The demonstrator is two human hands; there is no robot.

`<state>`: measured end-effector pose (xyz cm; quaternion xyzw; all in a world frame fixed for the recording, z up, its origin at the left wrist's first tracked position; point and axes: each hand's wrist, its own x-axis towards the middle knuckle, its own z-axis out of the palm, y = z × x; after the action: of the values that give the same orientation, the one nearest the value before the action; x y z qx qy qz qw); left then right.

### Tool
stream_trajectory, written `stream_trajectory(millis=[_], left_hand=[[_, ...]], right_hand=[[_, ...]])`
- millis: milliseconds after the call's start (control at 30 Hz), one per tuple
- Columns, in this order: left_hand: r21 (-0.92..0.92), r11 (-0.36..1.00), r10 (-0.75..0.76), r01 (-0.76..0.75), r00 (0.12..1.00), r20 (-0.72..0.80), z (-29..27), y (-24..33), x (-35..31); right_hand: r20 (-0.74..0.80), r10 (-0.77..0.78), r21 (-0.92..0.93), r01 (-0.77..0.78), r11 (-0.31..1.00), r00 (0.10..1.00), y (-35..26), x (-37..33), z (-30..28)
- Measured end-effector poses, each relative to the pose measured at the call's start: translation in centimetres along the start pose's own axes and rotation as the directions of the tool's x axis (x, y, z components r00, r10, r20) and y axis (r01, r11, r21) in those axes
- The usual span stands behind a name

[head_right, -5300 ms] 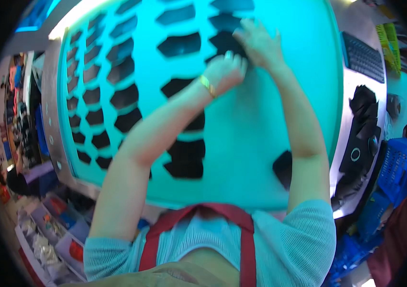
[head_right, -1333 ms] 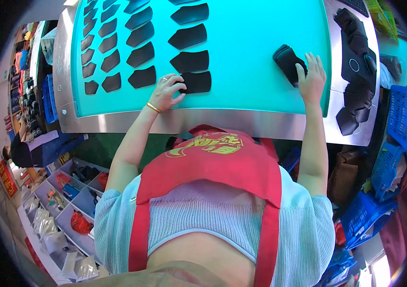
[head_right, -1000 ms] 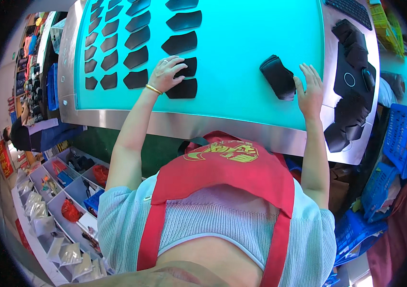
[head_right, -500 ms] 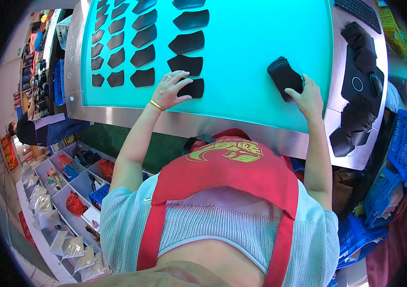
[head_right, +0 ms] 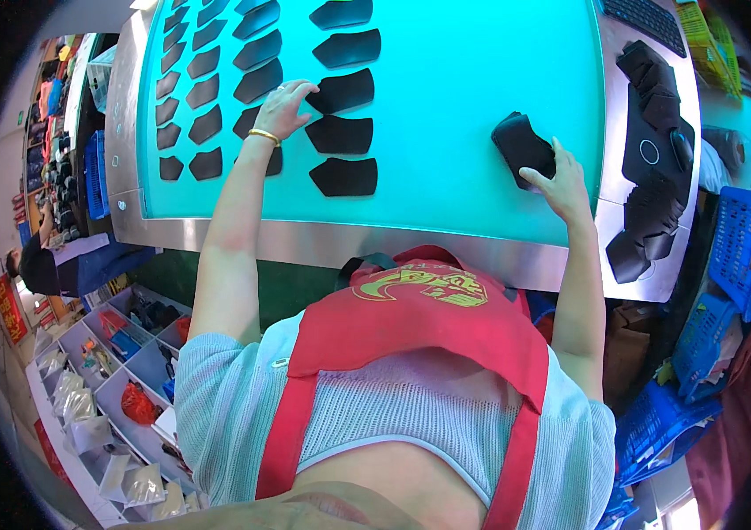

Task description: The person picks up black shoe components from a stack and arranges them in rows on a glowing light table.

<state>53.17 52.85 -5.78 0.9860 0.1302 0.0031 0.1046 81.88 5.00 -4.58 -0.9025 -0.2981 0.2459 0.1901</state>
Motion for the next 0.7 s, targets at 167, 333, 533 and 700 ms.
stream_trajectory(millis=[167, 333, 533, 700], left_hand=[[0.004, 0.999, -0.039, 0.039, 0.999, -0.018, 0.4, -0.5, 0.6], [-0.028, 0.992, -0.126, 0.124, 0.989, -0.075, 1.2, -1.6, 1.4], [-0.085, 0.978, -0.202, 0.189, 0.963, -0.179, 1.4, -1.3, 1.1], [-0.153, 0.988, -0.082, 0.03, 0.935, -0.344, 1.1, 4.1, 0.2]], right_hand=[[-0.025, 0.018, -0.023, -0.019, 1.0, 1.0, -0.4, -0.5, 0.4], [-0.027, 0.017, -0.024, -0.018, 1.0, 1.0, -0.7, -0.4, 0.4], [-0.065, 0.014, -0.014, -0.015, 1.0, 0.998, 0.2, 0.2, 0.6], [0.086, 0.133, -0.071, -0.127, 0.989, 0.987, -3.0, 2.2, -0.9]])
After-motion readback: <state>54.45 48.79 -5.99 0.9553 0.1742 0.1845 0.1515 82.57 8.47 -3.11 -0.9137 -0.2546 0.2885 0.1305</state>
